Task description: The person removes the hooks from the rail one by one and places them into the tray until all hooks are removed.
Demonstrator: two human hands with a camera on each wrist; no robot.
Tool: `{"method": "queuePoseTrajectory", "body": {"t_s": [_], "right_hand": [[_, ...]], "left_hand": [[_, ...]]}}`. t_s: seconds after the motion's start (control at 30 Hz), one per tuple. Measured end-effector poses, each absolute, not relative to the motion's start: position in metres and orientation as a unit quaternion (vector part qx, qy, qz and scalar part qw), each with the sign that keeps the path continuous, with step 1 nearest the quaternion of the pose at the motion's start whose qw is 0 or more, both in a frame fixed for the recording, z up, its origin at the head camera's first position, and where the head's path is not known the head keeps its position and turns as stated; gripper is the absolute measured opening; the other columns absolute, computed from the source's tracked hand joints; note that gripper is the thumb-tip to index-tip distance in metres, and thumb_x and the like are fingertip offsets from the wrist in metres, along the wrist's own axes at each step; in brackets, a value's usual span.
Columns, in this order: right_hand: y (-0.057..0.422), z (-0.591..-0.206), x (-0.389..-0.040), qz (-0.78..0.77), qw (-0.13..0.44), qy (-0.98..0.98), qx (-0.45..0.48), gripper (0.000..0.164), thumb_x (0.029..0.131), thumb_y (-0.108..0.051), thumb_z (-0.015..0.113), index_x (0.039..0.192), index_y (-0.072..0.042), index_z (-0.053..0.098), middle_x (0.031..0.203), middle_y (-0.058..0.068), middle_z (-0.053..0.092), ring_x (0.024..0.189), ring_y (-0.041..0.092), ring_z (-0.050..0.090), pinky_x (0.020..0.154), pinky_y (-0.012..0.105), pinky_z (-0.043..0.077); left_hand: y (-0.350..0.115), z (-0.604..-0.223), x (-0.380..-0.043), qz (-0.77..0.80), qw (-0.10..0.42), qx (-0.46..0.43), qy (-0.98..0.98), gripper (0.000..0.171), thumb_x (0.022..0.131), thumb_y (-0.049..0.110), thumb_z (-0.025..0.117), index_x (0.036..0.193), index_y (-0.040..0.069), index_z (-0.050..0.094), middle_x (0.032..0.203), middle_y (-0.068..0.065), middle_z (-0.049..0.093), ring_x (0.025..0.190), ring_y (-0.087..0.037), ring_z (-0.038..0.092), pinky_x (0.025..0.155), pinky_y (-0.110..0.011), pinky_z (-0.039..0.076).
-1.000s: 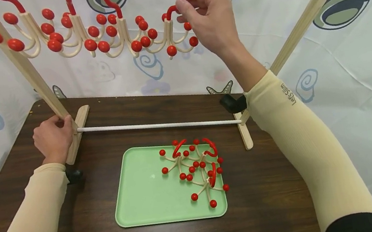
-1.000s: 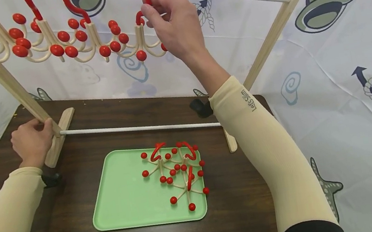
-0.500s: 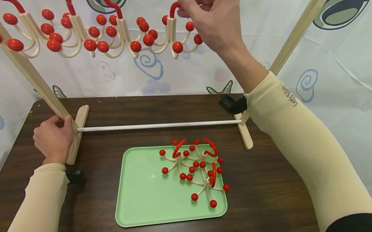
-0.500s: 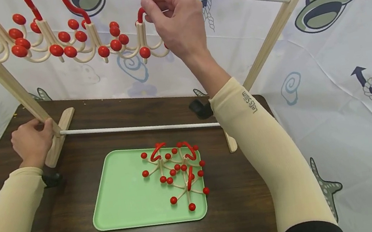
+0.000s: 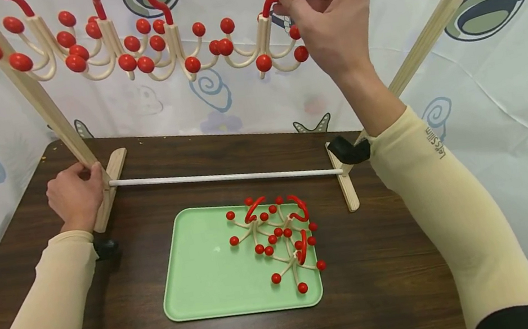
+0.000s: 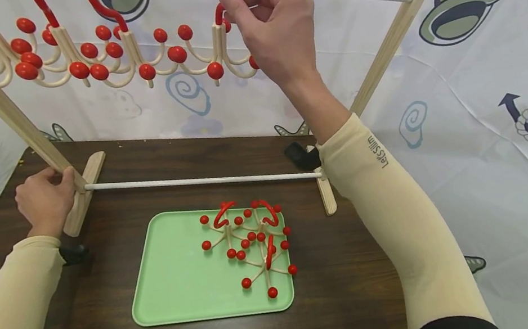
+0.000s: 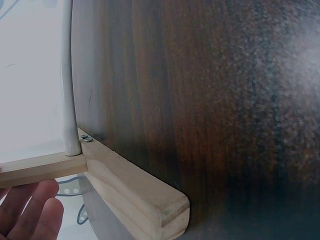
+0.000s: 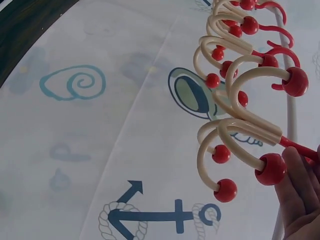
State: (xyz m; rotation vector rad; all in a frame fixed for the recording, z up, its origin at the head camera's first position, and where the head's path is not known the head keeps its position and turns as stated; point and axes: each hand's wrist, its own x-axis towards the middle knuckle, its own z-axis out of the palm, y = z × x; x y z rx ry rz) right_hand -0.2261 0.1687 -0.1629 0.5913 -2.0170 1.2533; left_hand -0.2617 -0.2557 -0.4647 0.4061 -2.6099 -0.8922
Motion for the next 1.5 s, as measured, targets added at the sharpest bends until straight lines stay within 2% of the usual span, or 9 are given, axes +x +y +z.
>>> {"method": "queuePoseTrajectory", "body": {"t_s": [0.3, 0.5, 0.6, 0.73, 0.87, 1.0, 1.17, 1.5], "right_hand": [[0.176, -0.170, -0.209, 0.496, 0.331, -0.772, 0.219, 0.016, 0.090, -0.005, 0.068, 0.103, 0.002, 0.074, 0.094, 0.010, 0.075, 0.086, 0.015, 0.072, 0.078, 0.024, 0.051], [0.180, -0.183, -0.191, 0.496, 0.320, -0.774, 0.229, 0.014, 0.089, -0.006, 0.070, 0.100, 0.001, 0.075, 0.091, 0.010, 0.075, 0.076, 0.014, 0.071, 0.060, 0.024, 0.044], [0.180, -0.196, -0.176, 0.505, 0.307, -0.769, 0.242, 0.012, 0.088, -0.005, 0.071, 0.098, 0.002, 0.075, 0.089, 0.010, 0.075, 0.070, 0.015, 0.069, 0.056, 0.024, 0.041], [0.180, -0.219, -0.156, 0.515, 0.277, -0.764, 0.271, 0.013, 0.087, -0.003, 0.072, 0.098, 0.005, 0.074, 0.086, 0.012, 0.075, 0.068, 0.018, 0.069, 0.060, 0.024, 0.050], [0.178, -0.242, -0.142, 0.517, 0.242, -0.761, 0.309, 0.012, 0.085, 0.001, 0.073, 0.095, 0.007, 0.073, 0.084, 0.012, 0.074, 0.069, 0.021, 0.071, 0.065, 0.031, 0.055], [0.174, -0.264, -0.126, 0.518, 0.217, -0.761, 0.325, 0.010, 0.084, 0.001, 0.073, 0.093, 0.005, 0.073, 0.084, 0.011, 0.073, 0.072, 0.022, 0.072, 0.069, 0.035, 0.056], [0.169, -0.284, -0.101, 0.522, 0.193, -0.767, 0.320, 0.011, 0.082, 0.003, 0.075, 0.093, 0.002, 0.074, 0.086, 0.005, 0.073, 0.076, 0.018, 0.070, 0.072, 0.036, 0.056], [0.157, -0.318, -0.067, 0.526, 0.178, -0.773, 0.308, 0.010, 0.079, -0.001, 0.079, 0.088, -0.004, 0.076, 0.081, 0.001, 0.071, 0.074, 0.013, 0.065, 0.065, 0.030, 0.052]], "left_hand": [[-0.257, -0.465, -0.263, -0.312, 0.174, 0.147, -0.922, 0.058, 0.098, 0.047, 0.045, 0.116, -0.003, 0.068, 0.104, -0.027, 0.068, 0.095, -0.046, 0.059, 0.073, -0.054, 0.037], [-0.257, -0.463, -0.263, -0.317, 0.173, 0.149, -0.921, 0.058, 0.098, 0.047, 0.045, 0.118, -0.003, 0.067, 0.105, -0.027, 0.068, 0.097, -0.047, 0.059, 0.077, -0.057, 0.038], [-0.256, -0.462, -0.263, -0.317, 0.173, 0.148, -0.921, 0.059, 0.098, 0.048, 0.045, 0.118, -0.003, 0.067, 0.105, -0.027, 0.068, 0.097, -0.047, 0.059, 0.077, -0.056, 0.038], [-0.257, -0.463, -0.263, -0.313, 0.169, 0.148, -0.923, 0.059, 0.098, 0.048, 0.045, 0.118, -0.002, 0.067, 0.105, -0.027, 0.068, 0.097, -0.047, 0.059, 0.073, -0.054, 0.038], [-0.258, -0.465, -0.263, -0.312, 0.168, 0.151, -0.923, 0.059, 0.098, 0.048, 0.044, 0.118, -0.003, 0.067, 0.106, -0.027, 0.068, 0.097, -0.047, 0.059, 0.077, -0.056, 0.038], [-0.258, -0.466, -0.262, -0.312, 0.169, 0.154, -0.922, 0.058, 0.099, 0.047, 0.044, 0.119, -0.003, 0.067, 0.106, -0.027, 0.067, 0.098, -0.047, 0.059, 0.080, -0.058, 0.038], [-0.257, -0.464, -0.262, -0.314, 0.169, 0.145, -0.923, 0.058, 0.098, 0.047, 0.045, 0.118, -0.003, 0.067, 0.105, -0.027, 0.068, 0.097, -0.047, 0.060, 0.076, -0.055, 0.038], [-0.257, -0.465, -0.262, -0.310, 0.175, 0.145, -0.923, 0.058, 0.098, 0.046, 0.045, 0.116, -0.003, 0.068, 0.103, -0.027, 0.068, 0.093, -0.046, 0.060, 0.067, -0.047, 0.036]]}}
